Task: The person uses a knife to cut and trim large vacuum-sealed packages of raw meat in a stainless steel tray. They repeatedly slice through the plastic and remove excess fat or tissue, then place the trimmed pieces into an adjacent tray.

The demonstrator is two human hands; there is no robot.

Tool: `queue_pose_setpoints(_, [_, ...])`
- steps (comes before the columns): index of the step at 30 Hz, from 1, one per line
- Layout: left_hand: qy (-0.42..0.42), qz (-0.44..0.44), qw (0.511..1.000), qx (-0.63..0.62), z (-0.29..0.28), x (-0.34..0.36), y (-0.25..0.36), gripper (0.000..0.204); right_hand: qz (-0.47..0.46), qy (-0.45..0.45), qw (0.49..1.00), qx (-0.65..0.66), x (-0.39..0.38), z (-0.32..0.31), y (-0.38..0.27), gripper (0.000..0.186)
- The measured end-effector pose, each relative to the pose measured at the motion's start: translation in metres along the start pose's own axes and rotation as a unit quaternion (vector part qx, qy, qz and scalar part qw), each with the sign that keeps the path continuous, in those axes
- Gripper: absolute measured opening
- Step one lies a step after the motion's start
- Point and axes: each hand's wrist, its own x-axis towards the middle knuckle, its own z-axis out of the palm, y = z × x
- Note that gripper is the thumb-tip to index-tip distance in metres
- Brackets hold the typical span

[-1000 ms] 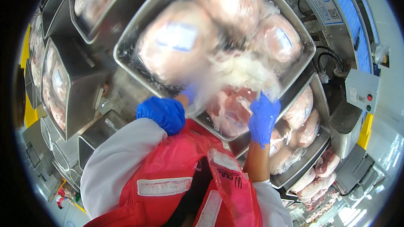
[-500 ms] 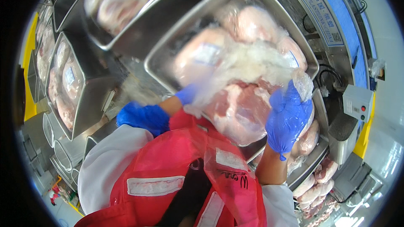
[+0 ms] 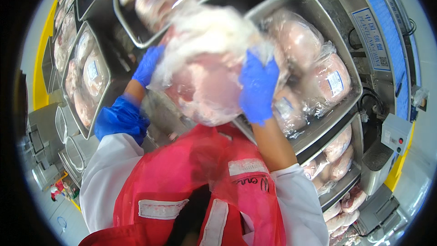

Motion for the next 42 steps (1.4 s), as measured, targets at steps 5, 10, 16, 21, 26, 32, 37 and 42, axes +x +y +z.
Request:
queue_pose_setpoints(5, [0.150, 0.024, 0.977, 0.150, 0.020, -0.028, -0.002, 0.076, -0.028, -0.046, 0.988, -0.145, 0.028, -0.030, 0.044, 0.011])
queue_pose_setpoints(10, [0.214, 0.028, 0.941, 0.260, 0.066, -0.046, 0.039, 0.073, -0.292, -0.112, 0.879, -0.359, 0.036, -0.054, 0.062, 0.030])
queue_pose_setpoints(16, [0.239, 0.118, 0.942, 0.204, 0.075, -0.036, 0.007, 0.054, -0.267, -0.206, 0.850, -0.405, -0.002, -0.025, 0.062, 0.048])
queue_pose_setpoints(21, [0.171, 0.179, 0.967, 0.068, 0.073, -0.044, -0.002, 0.056, -0.266, -0.215, 0.818, -0.462, -0.011, -0.013, 0.036, 0.050])
queue_pose_setpoints(26, [0.227, 0.305, 0.905, 0.190, 0.077, -0.077, -0.028, 0.064, 0.019, -0.444, 0.807, -0.389, 0.027, -0.020, 0.005, 0.036])
queue_pose_setpoints(32, [0.204, 0.427, 0.801, 0.366, 0.130, -0.110, -0.018, 0.057, 0.085, -0.557, 0.722, -0.402, 0.053, -0.014, 0.000, 0.022])
queue_pose_setpoints(37, [0.153, 0.334, 0.868, 0.334, 0.198, -0.107, -0.014, 0.044, -0.165, -0.524, 0.548, -0.631, 0.061, 0.001, 0.008, 0.026])
queue_pose_setpoints(42, [0.215, 0.176, 0.915, 0.294, 0.234, -0.097, -0.011, 0.044, -0.234, -0.496, 0.498, -0.672, 0.052, 0.012, 0.011, 0.027])
